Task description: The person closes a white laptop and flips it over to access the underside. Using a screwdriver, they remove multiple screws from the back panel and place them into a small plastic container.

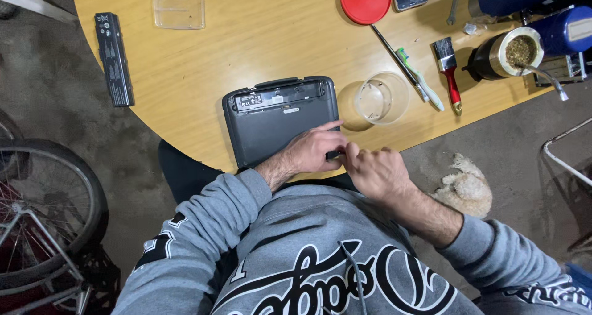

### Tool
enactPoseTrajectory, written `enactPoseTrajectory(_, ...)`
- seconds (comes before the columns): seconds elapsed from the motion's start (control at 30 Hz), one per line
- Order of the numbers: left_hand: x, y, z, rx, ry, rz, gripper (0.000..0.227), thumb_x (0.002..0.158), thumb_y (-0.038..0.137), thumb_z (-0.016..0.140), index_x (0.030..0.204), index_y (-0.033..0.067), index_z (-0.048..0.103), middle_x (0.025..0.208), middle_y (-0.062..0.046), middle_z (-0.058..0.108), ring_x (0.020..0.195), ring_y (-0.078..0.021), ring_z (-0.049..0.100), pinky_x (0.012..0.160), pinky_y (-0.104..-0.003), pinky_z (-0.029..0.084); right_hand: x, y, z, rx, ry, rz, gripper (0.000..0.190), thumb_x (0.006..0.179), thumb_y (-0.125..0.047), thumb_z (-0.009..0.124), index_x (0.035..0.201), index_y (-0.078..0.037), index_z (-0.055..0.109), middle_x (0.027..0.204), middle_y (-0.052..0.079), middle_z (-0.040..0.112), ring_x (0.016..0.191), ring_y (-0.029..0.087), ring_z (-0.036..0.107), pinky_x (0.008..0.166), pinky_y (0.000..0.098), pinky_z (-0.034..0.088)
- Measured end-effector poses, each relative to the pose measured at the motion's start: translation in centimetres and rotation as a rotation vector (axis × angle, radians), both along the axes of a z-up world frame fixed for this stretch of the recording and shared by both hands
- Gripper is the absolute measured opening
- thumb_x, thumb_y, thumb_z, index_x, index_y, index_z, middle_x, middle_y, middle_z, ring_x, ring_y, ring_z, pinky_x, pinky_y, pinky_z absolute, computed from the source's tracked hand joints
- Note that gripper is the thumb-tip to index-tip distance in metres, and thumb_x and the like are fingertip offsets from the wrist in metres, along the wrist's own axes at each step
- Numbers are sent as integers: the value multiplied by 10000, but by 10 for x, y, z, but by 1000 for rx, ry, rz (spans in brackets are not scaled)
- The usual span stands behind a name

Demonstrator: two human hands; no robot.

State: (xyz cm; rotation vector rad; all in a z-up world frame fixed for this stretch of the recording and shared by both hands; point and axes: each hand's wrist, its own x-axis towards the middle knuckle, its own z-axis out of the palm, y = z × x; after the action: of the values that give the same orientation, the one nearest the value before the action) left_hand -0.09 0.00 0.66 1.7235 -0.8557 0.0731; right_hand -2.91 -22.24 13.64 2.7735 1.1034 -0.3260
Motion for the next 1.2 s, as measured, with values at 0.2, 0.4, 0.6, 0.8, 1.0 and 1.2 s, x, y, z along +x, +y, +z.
enactPoseTrajectory(0.2,4,5,12,13,-26,-47,185,1037,244,939,1067,115,810,1194,-47,868,1183,-333,868,1395,-685,500,9,17,48,-47,83,-44,578,1190,-567,411,1212,-91,739,798,30,865,691,278,907,709,496,659)
enactPoseTrajectory(0.4,2,6,-11,26,12,-73,373,1076,478,901,1122,124,792,1284,-4,863,1297,-293,850,1449,-675,454,-10,33,34,42,5,-29,392,1152,-463,512,1317,-130,638,798,-5,852,636,269,883,702,512,695)
enactPoseTrajectory(0.6,9,17,25,61,-17,-107,415,1215,493,698,1104,104,789,1186,-39,847,1223,-335,857,1456,-694,440,7,13,0,117,-84,-58,365,1162,-528,554,1221,-177,632,828,29,771,674,343,867,696,539,637)
enactPoseTrajectory(0.8,4,9,2,57,-1,-86,330,1170,427,814,1066,116,783,1215,-9,855,1200,-313,870,1439,-675,452,-4,14,5,122,-198,-17,206,1112,-337,539,1070,-186,673,697,-10,741,582,266,828,638,440,607)
enactPoseTrajectory(1.0,6,7,11,45,21,-84,220,1092,266,892,1058,74,790,1172,-35,852,1155,-339,879,1430,-688,461,-8,3,-14,150,-201,3,388,978,-500,622,1128,-150,695,761,32,742,614,337,839,623,532,563)
enactPoseTrajectory(1.2,5,9,21,64,15,-61,278,1139,360,881,1068,113,776,1188,-10,849,1169,-327,877,1410,-665,487,-2,10,3,71,-120,-64,302,1167,-386,566,1063,-156,730,681,4,805,608,295,866,662,483,628)
